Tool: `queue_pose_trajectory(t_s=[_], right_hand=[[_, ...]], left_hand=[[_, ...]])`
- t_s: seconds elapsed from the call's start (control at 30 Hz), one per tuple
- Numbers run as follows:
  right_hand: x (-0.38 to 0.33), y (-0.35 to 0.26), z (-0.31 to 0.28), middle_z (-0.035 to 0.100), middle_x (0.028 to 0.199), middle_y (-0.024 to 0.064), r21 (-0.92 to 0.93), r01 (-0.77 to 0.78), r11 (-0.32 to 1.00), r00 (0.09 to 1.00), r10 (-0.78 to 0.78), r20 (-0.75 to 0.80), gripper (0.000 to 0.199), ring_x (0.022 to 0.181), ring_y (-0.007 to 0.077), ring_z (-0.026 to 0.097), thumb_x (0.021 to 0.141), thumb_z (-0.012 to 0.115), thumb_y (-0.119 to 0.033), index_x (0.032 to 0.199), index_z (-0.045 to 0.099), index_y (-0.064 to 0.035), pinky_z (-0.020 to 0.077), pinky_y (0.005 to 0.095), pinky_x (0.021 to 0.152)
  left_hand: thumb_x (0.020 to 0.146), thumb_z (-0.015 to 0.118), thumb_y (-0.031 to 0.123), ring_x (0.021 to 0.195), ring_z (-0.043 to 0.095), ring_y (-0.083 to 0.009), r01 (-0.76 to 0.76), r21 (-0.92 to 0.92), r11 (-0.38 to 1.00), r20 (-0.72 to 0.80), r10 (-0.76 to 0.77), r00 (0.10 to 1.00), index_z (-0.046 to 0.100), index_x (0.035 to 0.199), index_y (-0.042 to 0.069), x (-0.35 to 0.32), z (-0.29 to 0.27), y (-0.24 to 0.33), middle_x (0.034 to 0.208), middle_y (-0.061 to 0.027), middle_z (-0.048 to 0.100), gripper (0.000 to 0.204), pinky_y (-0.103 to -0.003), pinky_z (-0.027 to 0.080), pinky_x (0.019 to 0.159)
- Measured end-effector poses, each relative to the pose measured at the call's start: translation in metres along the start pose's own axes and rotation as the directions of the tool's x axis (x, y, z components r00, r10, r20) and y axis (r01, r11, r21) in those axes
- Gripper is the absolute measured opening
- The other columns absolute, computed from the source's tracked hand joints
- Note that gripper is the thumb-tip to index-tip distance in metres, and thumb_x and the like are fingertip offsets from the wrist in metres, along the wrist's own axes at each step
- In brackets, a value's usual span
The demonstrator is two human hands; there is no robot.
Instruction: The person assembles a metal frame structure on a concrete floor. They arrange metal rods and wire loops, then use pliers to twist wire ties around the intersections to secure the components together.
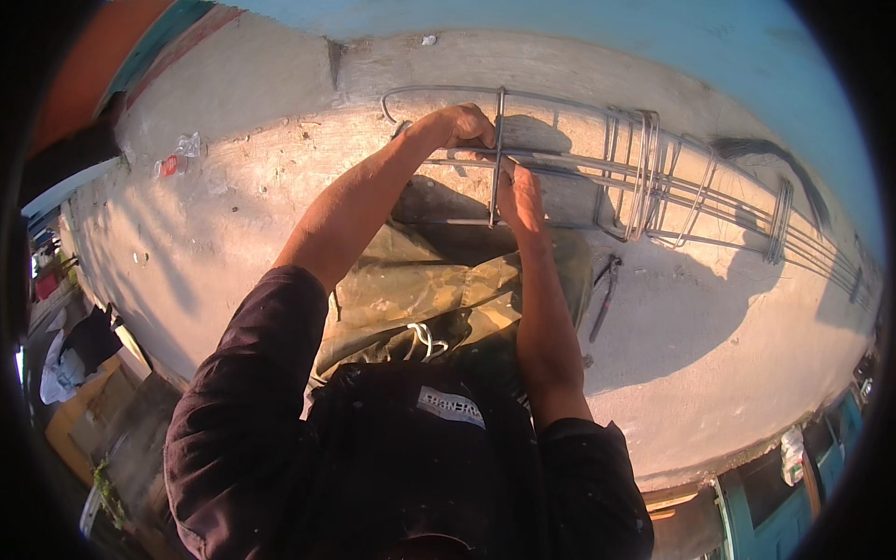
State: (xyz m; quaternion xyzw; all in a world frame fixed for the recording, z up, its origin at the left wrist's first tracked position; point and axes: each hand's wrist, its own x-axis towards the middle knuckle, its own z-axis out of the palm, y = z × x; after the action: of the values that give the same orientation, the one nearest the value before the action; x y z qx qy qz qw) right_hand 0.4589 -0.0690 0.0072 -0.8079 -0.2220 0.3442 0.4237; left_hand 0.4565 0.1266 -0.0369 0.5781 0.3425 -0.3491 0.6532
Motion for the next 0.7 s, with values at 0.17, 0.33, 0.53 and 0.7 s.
queue_pose_trajectory(t_s=[0.17, 0.33, 0.53, 0.7], right_hand=[[0.000, 0.010, 0.006, 0.064, 0.097, 0.0248, -0.083, 0.002, 0.997, 0.998, -0.007, -0.057, 0.029, 0.093, 0.0417, 0.062, 0.091, 0.047, -0.015, 0.113, 0.065, -0.0128, 0.0490, 0.0455, 0.077], [0.007, 0.028, 0.013, 0.065, 0.087, 0.0237, 0.005, -0.124, 0.992, 0.985, 0.124, -0.122, 0.023, 0.080, 0.0392, 0.062, 0.088, 0.051, -0.014, 0.103, 0.065, -0.0030, 0.0485, 0.0412, 0.069], [0.005, -0.015, -0.014, 0.066, 0.089, 0.0213, -0.220, -0.140, 0.965, 0.990, 0.133, -0.048, 0.023, 0.084, 0.0290, 0.065, 0.084, 0.057, -0.014, 0.096, 0.064, 0.0044, 0.0481, 0.0403, 0.074], [0.002, -0.066, -0.028, 0.063, 0.098, 0.0200, -0.646, 0.099, 0.757, 0.993, -0.033, 0.114, 0.016, 0.093, 0.0337, 0.061, 0.082, 0.055, -0.011, 0.090, 0.064, -0.0003, 0.0477, 0.0426, 0.078]], left_hand=[[0.066, 0.077, 0.009, 0.070, 0.065, -0.0243, 0.015, 0.045, 0.999, -0.419, 0.005, 0.908, 0.069, 0.081, -0.006, 0.002, 0.017, 0.002, 0.079, -0.0147, 0.069, 0.022, -0.039, 0.050, 0.062], [0.071, 0.069, 0.003, 0.071, 0.064, -0.0254, -0.410, 0.285, 0.866, -0.761, 0.465, 0.453, 0.055, 0.096, 0.001, -0.033, 0.066, -0.025, 0.078, -0.0121, 0.067, 0.029, -0.037, 0.050, 0.067], [0.073, 0.067, 0.002, 0.075, 0.057, -0.0280, -0.553, 0.468, 0.689, -0.753, 0.639, 0.158, 0.053, 0.092, 0.004, -0.051, 0.091, -0.043, 0.083, -0.0092, 0.066, 0.024, -0.040, 0.039, 0.082], [0.072, 0.069, 0.003, 0.083, 0.062, -0.0271, -0.617, 0.558, 0.555, -0.604, 0.781, 0.157, 0.056, 0.096, 0.004, -0.060, 0.088, -0.058, 0.093, -0.0094, 0.067, 0.027, -0.045, 0.031, 0.095]])
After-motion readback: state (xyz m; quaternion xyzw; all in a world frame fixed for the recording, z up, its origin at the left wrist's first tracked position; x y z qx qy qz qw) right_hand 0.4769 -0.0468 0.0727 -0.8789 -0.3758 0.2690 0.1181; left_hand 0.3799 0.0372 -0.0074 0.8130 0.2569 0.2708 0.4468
